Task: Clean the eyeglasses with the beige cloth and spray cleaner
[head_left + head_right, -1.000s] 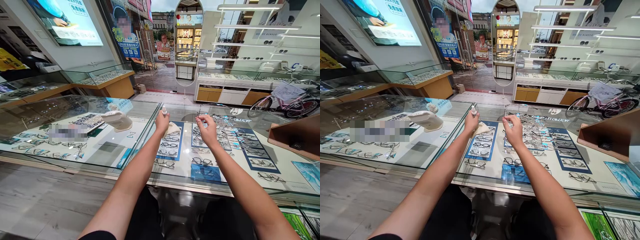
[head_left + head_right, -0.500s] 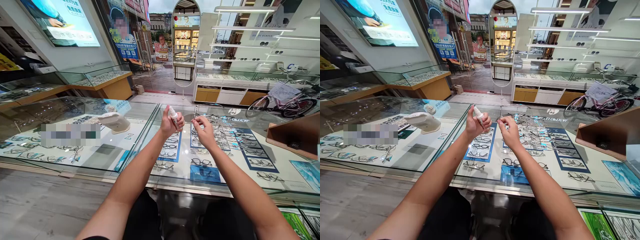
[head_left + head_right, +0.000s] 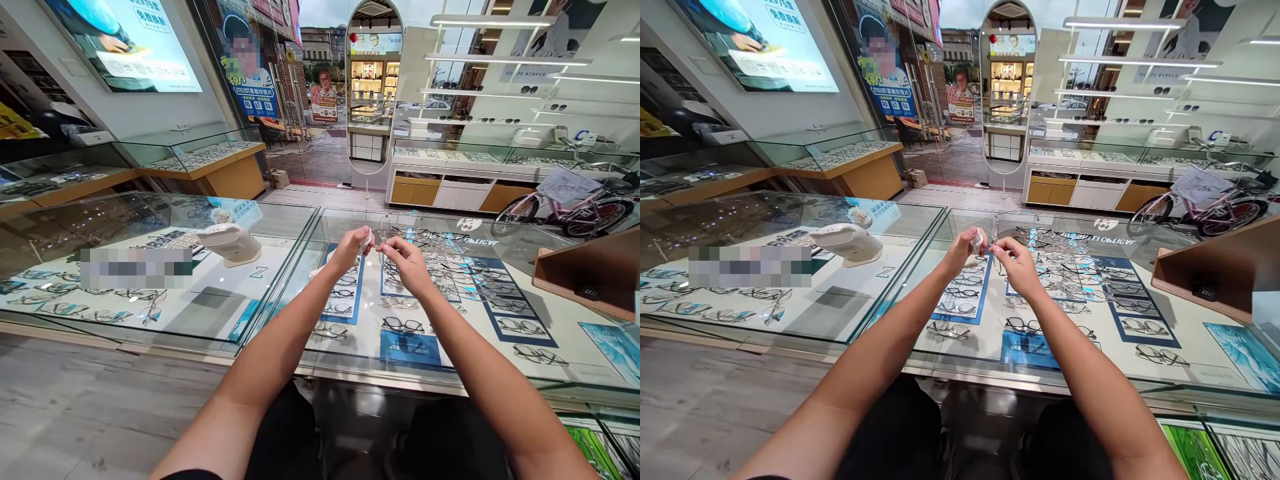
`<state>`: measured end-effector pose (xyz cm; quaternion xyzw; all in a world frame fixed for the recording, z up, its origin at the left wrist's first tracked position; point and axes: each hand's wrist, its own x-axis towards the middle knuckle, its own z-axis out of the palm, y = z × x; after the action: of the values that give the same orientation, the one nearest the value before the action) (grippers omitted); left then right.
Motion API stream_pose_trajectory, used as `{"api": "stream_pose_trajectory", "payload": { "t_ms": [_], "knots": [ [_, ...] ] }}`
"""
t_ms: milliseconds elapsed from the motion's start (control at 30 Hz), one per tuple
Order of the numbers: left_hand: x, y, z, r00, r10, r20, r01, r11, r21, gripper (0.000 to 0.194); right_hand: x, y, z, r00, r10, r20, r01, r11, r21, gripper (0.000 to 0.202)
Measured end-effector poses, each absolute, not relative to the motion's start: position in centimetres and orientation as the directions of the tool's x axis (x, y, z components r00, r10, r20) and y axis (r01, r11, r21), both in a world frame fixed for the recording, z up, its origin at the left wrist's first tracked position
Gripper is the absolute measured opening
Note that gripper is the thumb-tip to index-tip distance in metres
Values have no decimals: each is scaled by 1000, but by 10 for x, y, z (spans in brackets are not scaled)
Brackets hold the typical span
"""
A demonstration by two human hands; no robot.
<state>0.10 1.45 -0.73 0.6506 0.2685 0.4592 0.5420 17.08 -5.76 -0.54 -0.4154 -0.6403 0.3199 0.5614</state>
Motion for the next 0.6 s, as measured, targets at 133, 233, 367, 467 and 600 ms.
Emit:
{"api": "stream_pose_trajectory", "payload": {
  "t_ms": [133, 233, 367, 467, 600],
  "knots": [
    [1, 14, -9, 469, 832, 297, -127, -269, 955, 63, 170, -58, -3, -73, 904, 422, 129, 428, -895, 34],
    [1, 14, -10, 473, 837, 274, -115, -250, 961, 62, 168, -60, -1, -96, 908, 408, 90, 416, -905, 35],
    [1, 11, -8, 475, 841, 260, -116, -233, 965, 62, 167, -60, -1, -114, 912, 395, 49, 402, -914, 34],
    [1, 9, -6, 473, 838, 271, -142, -231, 963, 64, 169, -58, -3, -113, 911, 397, 37, 403, -914, 32],
    [3, 8, -5, 489, 826, 280, -125, -251, 960, 64, 175, -53, -5, -39, 920, 391, 9, 392, -920, 29]
  ]
}}
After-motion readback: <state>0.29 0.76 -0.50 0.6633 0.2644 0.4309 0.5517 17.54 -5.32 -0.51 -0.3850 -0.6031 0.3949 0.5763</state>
